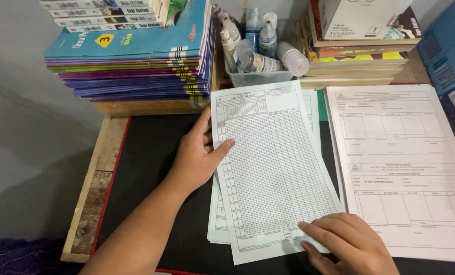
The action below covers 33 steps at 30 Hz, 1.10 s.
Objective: Sorting and reviewing printed documents on a desk
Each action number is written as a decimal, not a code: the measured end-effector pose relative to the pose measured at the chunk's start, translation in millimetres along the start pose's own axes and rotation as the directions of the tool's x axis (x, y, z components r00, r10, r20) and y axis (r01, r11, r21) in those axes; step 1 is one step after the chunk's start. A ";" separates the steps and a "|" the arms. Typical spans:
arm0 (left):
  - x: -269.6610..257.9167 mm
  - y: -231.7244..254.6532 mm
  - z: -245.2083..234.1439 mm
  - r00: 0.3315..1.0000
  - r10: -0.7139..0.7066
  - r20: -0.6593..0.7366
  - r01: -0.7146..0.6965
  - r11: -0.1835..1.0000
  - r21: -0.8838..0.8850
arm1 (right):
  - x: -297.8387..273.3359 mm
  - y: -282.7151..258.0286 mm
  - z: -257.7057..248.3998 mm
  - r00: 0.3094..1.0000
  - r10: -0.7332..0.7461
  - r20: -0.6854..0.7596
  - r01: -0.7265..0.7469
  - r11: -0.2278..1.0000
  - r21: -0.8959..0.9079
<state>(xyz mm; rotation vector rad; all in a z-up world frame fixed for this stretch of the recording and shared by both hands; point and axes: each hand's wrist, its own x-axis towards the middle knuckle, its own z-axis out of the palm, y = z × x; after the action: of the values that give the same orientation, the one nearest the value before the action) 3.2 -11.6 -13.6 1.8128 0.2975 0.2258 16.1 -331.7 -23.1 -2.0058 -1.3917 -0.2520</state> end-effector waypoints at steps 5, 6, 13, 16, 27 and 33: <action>2.1 -14.9 -2.9 0.997 0.075 -0.029 -0.071 0.989 0.126 | 0.3 1.1 6.2 0.994 0.078 -0.072 -0.075 0.996 0.055; 2.7 -16.8 -2.5 0.997 0.076 -0.030 -0.072 0.989 0.128 | -0.4 1.4 8.0 0.994 0.077 -0.074 -0.073 0.996 0.056; 7.7 -26.8 -5.0 0.998 0.044 -0.045 -0.036 0.983 0.178 | 6.3 -6.3 14.9 0.994 -0.018 -0.108 0.029 0.995 0.100; 10.2 -34.6 -5.5 0.992 0.120 -0.040 -0.103 0.951 0.292 | 6.9 -7.8 15.6 0.994 -0.090 -0.064 0.096 0.991 0.098; 11.0 -26.5 -5.5 0.909 0.416 -0.041 -0.338 0.789 0.514 | -5.9 2.6 25.8 0.980 -0.140 0.139 0.138 0.990 0.026; 0.6 -13.5 0.1 0.960 0.276 -0.049 -0.240 0.899 0.366 | -4.8 3.6 23.0 0.952 -0.221 0.211 0.186 0.967 0.175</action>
<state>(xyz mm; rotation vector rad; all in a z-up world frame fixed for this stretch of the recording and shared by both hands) 2.7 -8.2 -26.7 2.2078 0.1726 0.4759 12.5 -321.7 -44.4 -1.8088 -1.7132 -0.0008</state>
